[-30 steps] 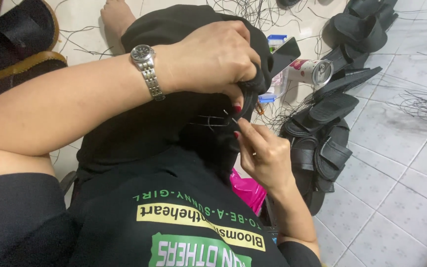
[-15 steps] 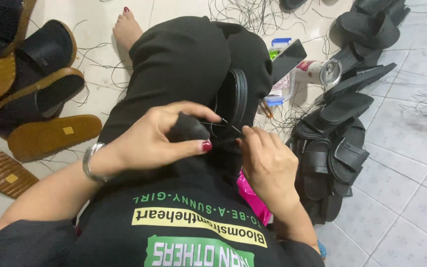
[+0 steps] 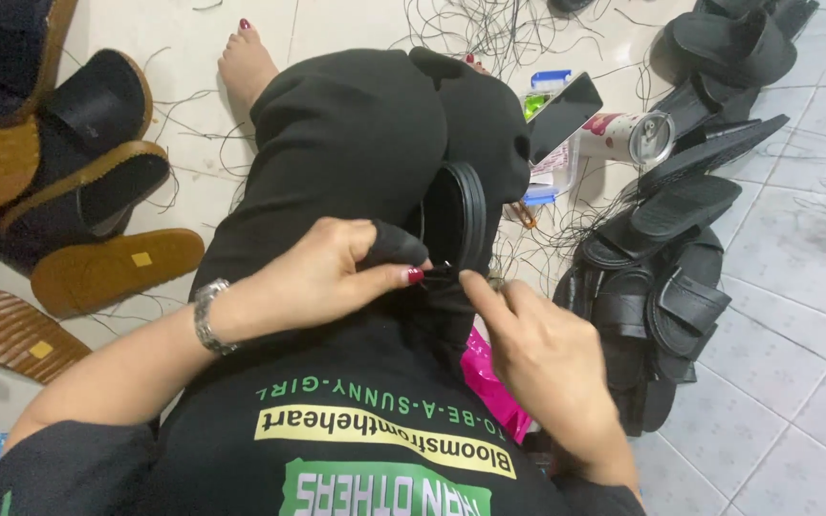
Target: Hand-stitching the sole of a black sandal using a needle and thread while sitting on the floor.
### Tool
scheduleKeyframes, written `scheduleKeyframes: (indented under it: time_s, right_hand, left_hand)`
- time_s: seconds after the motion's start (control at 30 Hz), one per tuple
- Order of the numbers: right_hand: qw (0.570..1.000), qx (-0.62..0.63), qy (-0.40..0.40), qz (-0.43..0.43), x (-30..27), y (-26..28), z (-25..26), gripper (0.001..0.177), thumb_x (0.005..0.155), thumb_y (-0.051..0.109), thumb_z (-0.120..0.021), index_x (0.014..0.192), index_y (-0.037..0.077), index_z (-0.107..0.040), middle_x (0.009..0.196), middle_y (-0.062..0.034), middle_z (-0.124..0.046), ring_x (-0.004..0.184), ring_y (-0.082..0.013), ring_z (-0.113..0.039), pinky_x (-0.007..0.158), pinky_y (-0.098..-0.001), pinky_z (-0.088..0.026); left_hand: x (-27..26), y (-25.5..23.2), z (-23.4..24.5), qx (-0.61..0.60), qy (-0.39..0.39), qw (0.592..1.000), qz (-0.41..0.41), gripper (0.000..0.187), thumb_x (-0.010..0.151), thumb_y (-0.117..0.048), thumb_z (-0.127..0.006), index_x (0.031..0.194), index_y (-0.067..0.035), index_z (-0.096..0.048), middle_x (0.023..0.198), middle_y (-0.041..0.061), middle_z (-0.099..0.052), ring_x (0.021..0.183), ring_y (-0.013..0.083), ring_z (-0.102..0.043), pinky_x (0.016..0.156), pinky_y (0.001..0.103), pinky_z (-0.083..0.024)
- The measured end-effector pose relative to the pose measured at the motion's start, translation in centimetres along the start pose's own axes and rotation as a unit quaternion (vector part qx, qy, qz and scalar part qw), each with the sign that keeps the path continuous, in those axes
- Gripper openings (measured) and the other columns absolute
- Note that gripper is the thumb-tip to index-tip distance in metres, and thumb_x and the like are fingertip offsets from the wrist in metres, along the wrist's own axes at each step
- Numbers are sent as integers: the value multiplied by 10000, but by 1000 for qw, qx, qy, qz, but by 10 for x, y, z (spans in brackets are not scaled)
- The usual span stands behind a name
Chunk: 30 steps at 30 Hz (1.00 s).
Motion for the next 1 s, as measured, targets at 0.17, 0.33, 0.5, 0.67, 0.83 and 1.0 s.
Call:
scheduleKeyframes:
  time_s: [0.17, 0.33, 0.5, 0.67, 0.83, 1.0]
  right_hand:
    - [973, 185, 129, -38, -28, -22, 23, 567, 821, 93, -580, 1385, 138, -542, 879, -160, -677, 679, -370, -713, 543, -485, -554]
    - [843, 519, -129, -58, -17, -22, -49, 184, 860, 99, -742, 1020, 7, -749, 976, -150, -766, 867, -340, -754, 757, -405, -596]
    - [683, 704, -196, -7, -12, -24, -93, 130, 706, 54, -872, 714, -5, -757, 786, -178, -688, 744, -288, -698, 736, -350, -574]
    - [700, 687, -194, 14, -4, -29, -82, 203, 846, 47, -745, 685, 7, -630, 678, -145, -621, 595, -254, -594, 590, -330, -506]
    - [777, 594, -203, -44, -31, -70, -121, 338, 849, 66, -727, 562, 56, -551, 528, -73, -551, 437, -200, -475, 449, -302, -400]
    - [729, 675, -112, 21, -8, -67, -113, 180, 880, 67, -691, 708, 19, -695, 636, -132, -684, 506, -220, -577, 521, -319, -467]
  left_hand:
    - [-3, -6, -9, 40, -15, 994, -101, 334, 865, 21, -705, 1194, 17, -648, 1002, 146, -691, 762, 247, -665, 634, 332, -570]
    - [-4, -7, -16, 101, -34, 982, -158, 372, 934, -39, -664, 1283, 44, -563, 1082, 187, -661, 951, 365, -711, 785, 417, -597]
    - [-6, -4, -17, 109, -64, 976, -180, 369, 954, -84, -670, 1291, 34, -576, 1085, 169, -685, 931, 338, -719, 782, 394, -597]
    - [-1, -5, -22, 106, -78, 975, -180, 362, 933, -121, -712, 1243, 31, -602, 1034, 157, -684, 815, 289, -697, 697, 369, -586]
    - [15, 0, -33, 162, -77, 965, -189, 405, 935, -190, -742, 1195, 84, -597, 926, 195, -649, 831, 356, -699, 716, 419, -588]
    - [2, 8, -22, 250, 14, 959, -131, 293, 957, -159, -657, 1091, 102, -656, 808, 187, -666, 746, 387, -700, 629, 442, -579]
Point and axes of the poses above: each hand's wrist, its own x-axis towards the middle knuckle, its own z-axis out of the back of the hand, y = z × x, the point moved 5 cm from there along x, towards the middle knuckle
